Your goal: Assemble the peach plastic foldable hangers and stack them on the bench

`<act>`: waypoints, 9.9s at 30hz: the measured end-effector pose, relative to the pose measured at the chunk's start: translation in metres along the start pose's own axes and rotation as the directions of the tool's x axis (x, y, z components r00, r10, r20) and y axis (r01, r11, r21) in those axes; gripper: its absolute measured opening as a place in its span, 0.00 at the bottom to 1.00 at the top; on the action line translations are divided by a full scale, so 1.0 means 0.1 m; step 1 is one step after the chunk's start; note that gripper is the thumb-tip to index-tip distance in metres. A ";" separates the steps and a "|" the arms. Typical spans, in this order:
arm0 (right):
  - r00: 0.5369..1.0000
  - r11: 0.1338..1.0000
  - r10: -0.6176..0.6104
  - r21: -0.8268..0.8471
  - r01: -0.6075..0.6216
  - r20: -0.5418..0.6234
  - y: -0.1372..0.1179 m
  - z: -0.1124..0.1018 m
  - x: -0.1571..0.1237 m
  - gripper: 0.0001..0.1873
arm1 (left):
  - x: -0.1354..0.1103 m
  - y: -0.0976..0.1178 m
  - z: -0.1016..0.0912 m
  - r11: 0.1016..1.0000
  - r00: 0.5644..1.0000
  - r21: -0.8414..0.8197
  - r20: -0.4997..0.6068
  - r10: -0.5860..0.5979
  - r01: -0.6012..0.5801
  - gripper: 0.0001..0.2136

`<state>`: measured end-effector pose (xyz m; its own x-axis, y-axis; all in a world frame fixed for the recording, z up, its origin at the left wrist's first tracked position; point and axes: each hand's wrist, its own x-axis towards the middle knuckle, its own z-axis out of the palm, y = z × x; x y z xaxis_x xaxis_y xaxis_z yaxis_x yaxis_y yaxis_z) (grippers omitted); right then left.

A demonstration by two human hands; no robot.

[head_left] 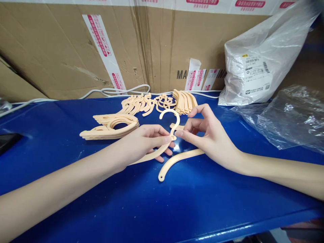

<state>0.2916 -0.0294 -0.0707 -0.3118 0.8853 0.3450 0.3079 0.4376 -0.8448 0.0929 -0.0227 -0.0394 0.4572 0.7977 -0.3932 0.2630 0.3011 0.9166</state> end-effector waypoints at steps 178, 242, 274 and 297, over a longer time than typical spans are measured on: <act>0.853 0.331 -0.417 -0.821 0.464 0.314 -0.15 -0.07 -0.02 0.14 | -0.12 -0.36 -0.02 0.002 0.558 0.793 0.426 0.712 -0.609 0.12; 0.881 0.397 -0.005 -0.808 0.435 0.472 0.18 -0.60 0.37 0.12 | -0.13 -0.37 0.09 -0.417 0.504 0.902 0.411 0.760 -0.108 0.19; 0.648 0.089 -0.368 -0.669 0.738 0.667 -0.05 -0.17 0.00 0.15 | -0.29 -0.32 0.14 -0.435 0.652 0.863 0.178 0.737 0.256 0.20; 0.745 0.171 -0.289 -0.734 0.658 0.601 0.10 -0.22 0.08 0.14 | -0.11 -0.32 -0.01 -0.215 0.540 0.976 0.189 0.820 -0.015 0.13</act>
<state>0.3119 -0.0149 -0.0674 -0.8614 0.4390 0.2556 0.5071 0.7724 0.3823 0.0785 -0.0407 -0.0644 0.6234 0.5791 0.5254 0.7660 -0.5873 -0.2616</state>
